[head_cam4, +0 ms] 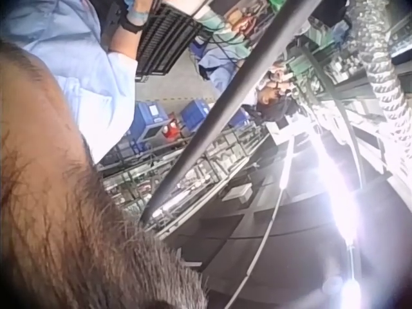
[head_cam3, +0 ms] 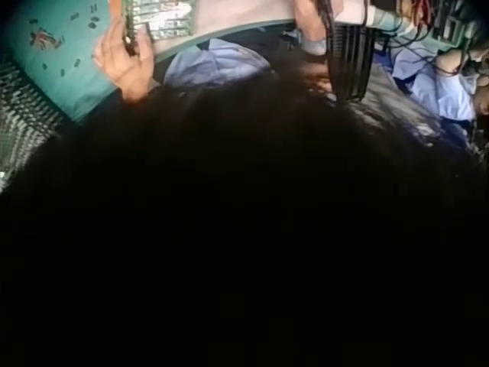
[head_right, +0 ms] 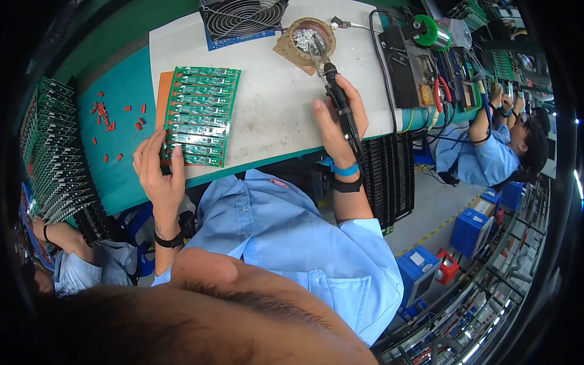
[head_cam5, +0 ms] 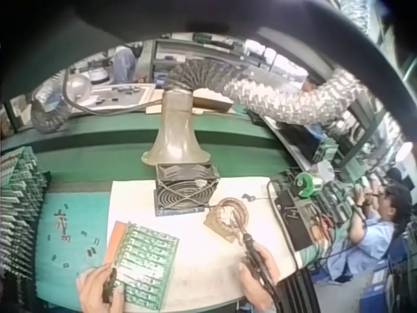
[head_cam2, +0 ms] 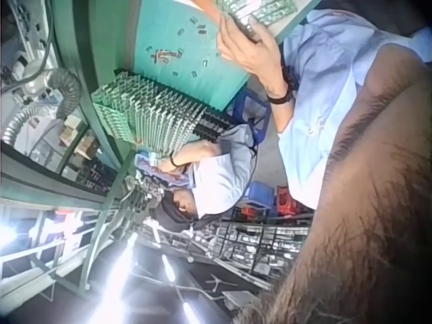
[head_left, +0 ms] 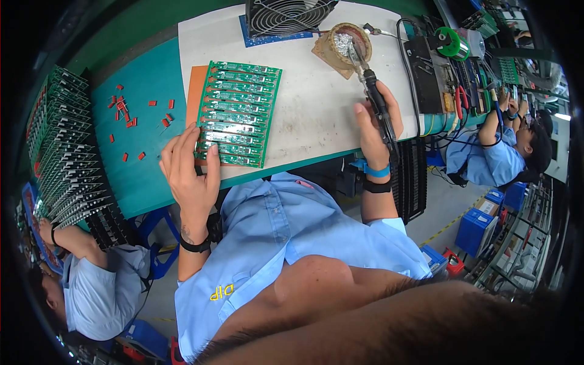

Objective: Soldering components onto printed circuit boards at a factory workstation.

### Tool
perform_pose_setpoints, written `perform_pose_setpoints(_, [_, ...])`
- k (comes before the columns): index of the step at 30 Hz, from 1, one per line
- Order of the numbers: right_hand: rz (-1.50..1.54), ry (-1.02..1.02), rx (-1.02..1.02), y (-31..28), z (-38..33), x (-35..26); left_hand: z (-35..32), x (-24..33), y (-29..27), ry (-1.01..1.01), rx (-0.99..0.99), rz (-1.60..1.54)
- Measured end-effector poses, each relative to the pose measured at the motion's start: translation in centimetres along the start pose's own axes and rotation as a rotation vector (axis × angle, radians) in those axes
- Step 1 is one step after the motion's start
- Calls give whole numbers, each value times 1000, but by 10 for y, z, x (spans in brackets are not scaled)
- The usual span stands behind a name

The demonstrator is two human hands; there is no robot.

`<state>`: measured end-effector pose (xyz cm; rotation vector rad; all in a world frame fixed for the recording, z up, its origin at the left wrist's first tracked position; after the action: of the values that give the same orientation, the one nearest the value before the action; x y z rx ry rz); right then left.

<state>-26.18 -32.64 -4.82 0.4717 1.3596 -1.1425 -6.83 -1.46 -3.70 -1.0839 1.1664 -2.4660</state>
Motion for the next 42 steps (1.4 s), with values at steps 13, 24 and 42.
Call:
perform_pose_setpoints(13, [66, -223, -14, -4, -5, -7, 6, -7, -7, -336, -41, -383])
perform_pose_setpoints(24, [143, -211, 1, -2, -1, -6, -4, -23, -2, -630, -56, -1232])
perform_pose_setpoints(42, [144, -291, 72, -8, -6, -6, 142, -102, 0, -813, 138, -1396])
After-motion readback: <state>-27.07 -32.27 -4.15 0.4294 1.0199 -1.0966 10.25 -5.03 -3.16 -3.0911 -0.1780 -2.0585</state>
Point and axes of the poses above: each hand's wrist, its own z-axis towards the middle knuckle, its own y-axis out of the palm, x = y × z, the point moved 7 cm from there along z, towards the middle knuckle, and after that the axes turned 4 degrees about -z, right-handed, at the moved point
